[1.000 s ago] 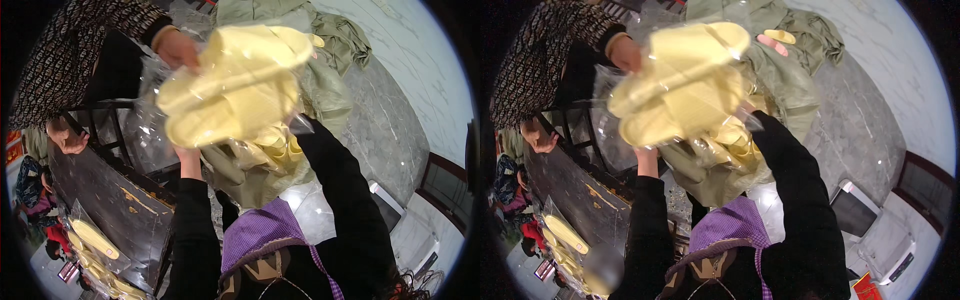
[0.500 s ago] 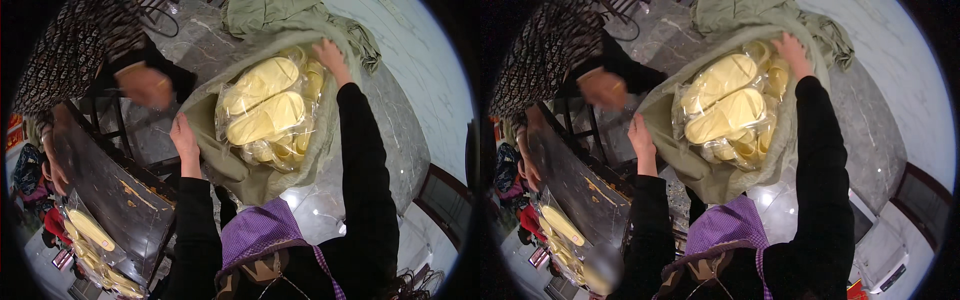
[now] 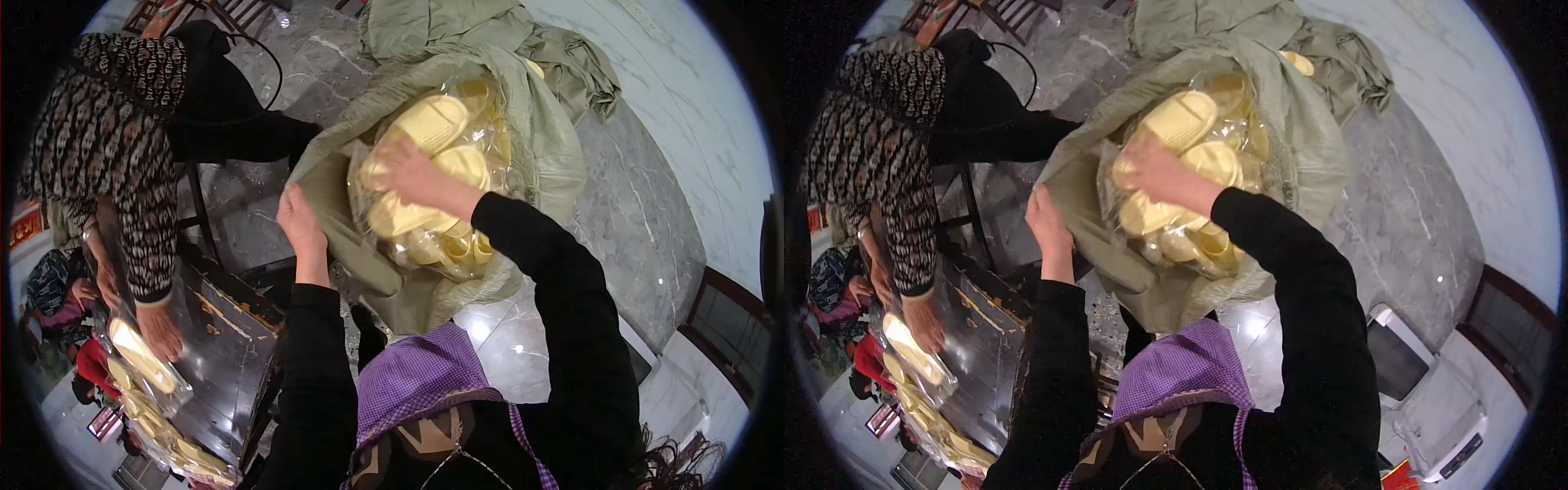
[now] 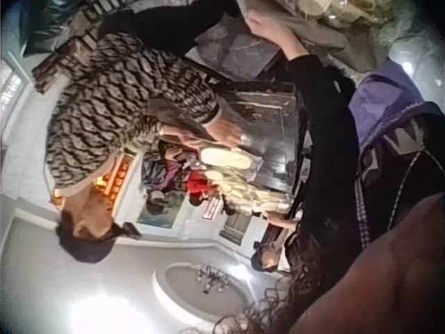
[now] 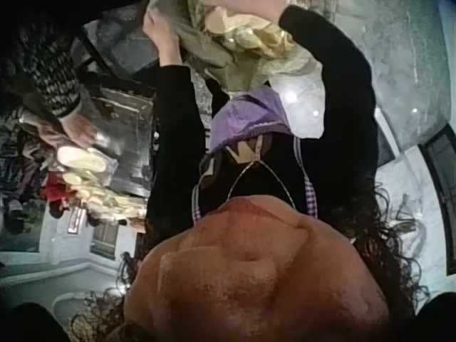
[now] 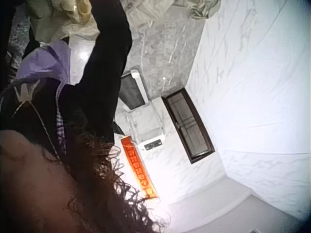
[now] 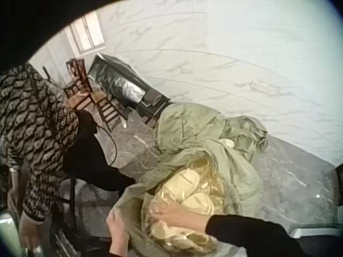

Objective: The person removes slippers from a large sack, puts pairs of slippers into plastic bags at the table, and seals the bags by hand.

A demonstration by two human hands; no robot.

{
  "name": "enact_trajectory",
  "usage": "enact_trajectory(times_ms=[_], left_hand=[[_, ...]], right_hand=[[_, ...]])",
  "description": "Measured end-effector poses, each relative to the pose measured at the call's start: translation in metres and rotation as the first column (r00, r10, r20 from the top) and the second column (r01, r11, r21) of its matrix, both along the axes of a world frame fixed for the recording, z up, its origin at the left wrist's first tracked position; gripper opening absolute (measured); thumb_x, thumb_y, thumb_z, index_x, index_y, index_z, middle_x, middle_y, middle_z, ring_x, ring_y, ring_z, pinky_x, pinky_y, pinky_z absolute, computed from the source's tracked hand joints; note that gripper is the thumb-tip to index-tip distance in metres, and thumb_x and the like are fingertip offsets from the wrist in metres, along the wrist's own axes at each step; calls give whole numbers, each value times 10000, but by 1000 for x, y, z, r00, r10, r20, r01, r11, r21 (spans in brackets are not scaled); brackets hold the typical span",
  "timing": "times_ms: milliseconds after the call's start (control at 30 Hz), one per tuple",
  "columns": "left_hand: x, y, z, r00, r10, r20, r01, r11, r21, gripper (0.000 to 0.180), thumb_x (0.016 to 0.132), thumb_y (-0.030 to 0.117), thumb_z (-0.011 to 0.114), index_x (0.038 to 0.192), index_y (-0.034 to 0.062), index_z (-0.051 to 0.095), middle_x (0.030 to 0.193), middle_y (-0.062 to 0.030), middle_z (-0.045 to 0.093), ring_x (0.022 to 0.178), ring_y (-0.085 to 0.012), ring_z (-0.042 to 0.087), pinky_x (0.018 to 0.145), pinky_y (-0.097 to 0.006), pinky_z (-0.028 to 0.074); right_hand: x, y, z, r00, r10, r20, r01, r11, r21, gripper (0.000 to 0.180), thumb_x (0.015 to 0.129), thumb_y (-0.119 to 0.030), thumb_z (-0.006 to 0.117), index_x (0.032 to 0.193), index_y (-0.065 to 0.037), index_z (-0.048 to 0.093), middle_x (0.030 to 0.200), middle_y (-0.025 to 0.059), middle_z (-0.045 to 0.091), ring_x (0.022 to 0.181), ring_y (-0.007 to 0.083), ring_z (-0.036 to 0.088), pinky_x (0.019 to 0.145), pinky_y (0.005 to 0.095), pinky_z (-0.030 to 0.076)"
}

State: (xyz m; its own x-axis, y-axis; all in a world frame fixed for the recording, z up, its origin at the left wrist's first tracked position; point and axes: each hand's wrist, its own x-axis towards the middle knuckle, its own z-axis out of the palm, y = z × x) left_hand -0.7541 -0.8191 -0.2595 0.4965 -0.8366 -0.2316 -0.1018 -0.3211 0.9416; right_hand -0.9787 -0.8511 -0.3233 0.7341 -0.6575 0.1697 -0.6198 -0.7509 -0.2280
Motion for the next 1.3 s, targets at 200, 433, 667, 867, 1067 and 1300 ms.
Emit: enact_trajectory(times_ms=[200, 433, 667, 867, 1067, 1300], left_hand=[[15, 3, -7, 974, 149, -171, -156, 987, -31, 315, 959, 259, 498, 959, -34, 616, 851, 13, 588, 797, -77, 499, 714, -245, 434], [-2, 15, -11, 703, -308, 641, 427, 904, -33, 198, 920, 111, 429, 921, -7, 588, 911, -163, 618, 832, -310, 601, 710, -380, 486], [-15, 45, 21, 916, -298, 269, 252, 948, 195, 574, 848, 193, 572, 1336, -31, 371, 1250, -276, 487, 1152, -377, 496, 962, -415, 405], [-30, 109, 72, 748, -378, 545, 444, 896, 12, 660, 805, 113, 601, 1373, 1, 284, 1258, -242, 425, 1151, -395, 443, 969, -450, 381], [16, 224, 130, 632, -568, 528, 686, 726, -40, 513, 820, 95, 597, 1291, 30, 407, 1227, -183, 468, 1113, -359, 488, 930, -412, 432], [154, 324, 174, 741, -314, 594, 504, 844, -183, 321, 801, 53, 604, 1118, 30, 559, 1007, -148, 592, 882, -334, 601, 757, -386, 507]], right_hand=[[-130, -88, -24, 919, -374, -127, 390, 910, 140, 552, 684, -360, 720, 1187, -173, 590, 1185, 99, 576, 1139, 327, 486, 968, 464, 355], [-265, -30, -72, 615, -642, -458, 487, 766, -419, 328, 770, -259, 638, 1001, -26, 623, 947, 165, 621, 842, 341, 592, 748, 424, 478], [-229, 36, -72, 742, -664, -93, 670, 726, 157, 441, 924, -247, 479, 1319, -51, 461, 1365, 188, 436, 1278, 351, 381, 1044, 409, 317], [-199, 143, -41, 750, -661, 29, 580, 679, 449, 379, 910, -111, 480, 1265, 21, 487, 1278, 210, 512, 1198, 355, 466, 1029, 406, 344], [-75, 226, 33, 697, -692, 188, 492, 652, 577, 330, 904, -85, 481, 1211, 32, 521, 1179, 191, 575, 1121, 308, 530, 960, 367, 400], [134, 243, 155, 692, -531, 489, 221, 801, 557, 83, 871, -62, 567, 875, 15, 535, 829, 95, 557, 776, 205, 515, 741, 295, 429]])
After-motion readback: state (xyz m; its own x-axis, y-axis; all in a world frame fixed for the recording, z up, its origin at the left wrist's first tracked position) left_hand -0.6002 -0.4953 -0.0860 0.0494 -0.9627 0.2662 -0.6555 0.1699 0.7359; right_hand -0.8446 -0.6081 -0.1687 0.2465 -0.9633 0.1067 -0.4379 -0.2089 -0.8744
